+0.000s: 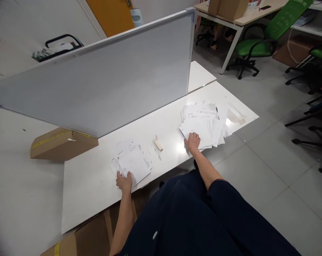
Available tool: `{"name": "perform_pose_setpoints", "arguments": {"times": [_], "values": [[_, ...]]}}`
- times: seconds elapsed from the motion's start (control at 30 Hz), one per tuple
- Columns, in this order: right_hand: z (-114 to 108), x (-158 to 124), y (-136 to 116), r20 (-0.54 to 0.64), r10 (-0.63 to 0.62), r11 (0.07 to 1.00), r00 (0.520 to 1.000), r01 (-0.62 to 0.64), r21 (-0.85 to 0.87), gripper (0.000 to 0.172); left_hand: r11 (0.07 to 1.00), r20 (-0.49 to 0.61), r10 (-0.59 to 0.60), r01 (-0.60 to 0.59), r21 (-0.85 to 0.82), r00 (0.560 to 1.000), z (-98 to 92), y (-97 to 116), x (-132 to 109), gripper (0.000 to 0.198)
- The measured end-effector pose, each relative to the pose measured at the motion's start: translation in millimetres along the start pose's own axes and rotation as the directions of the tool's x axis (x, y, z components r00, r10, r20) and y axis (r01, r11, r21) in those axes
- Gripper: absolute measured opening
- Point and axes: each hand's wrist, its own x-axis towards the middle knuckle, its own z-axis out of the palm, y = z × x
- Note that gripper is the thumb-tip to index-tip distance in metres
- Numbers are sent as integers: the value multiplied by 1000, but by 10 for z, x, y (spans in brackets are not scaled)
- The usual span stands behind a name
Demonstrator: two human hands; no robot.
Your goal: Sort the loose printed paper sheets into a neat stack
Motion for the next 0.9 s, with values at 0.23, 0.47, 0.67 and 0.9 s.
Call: {"name": "perform_pose_setpoints", "arguments": {"times": [0.23,0.47,0.67,0.9], "values": [[-91,40,59,42,4,998,999,-7,59,30,955,-48,200,-206,-215,979,137,198,-221,60],[-385,56,149,61,56,968,997,-69,240,31,839,45,327,-268,-474,944,163,597,-502,52],[-819,-272,-11,-8,37,793,999,-24,608,28,690,307,405,-68,-721,861,190,878,-668,52],[-1149,-699,-431,255,-323,470,911,-79,879,35,530,662,496,408,-743,561,89,1198,-788,60]]}}
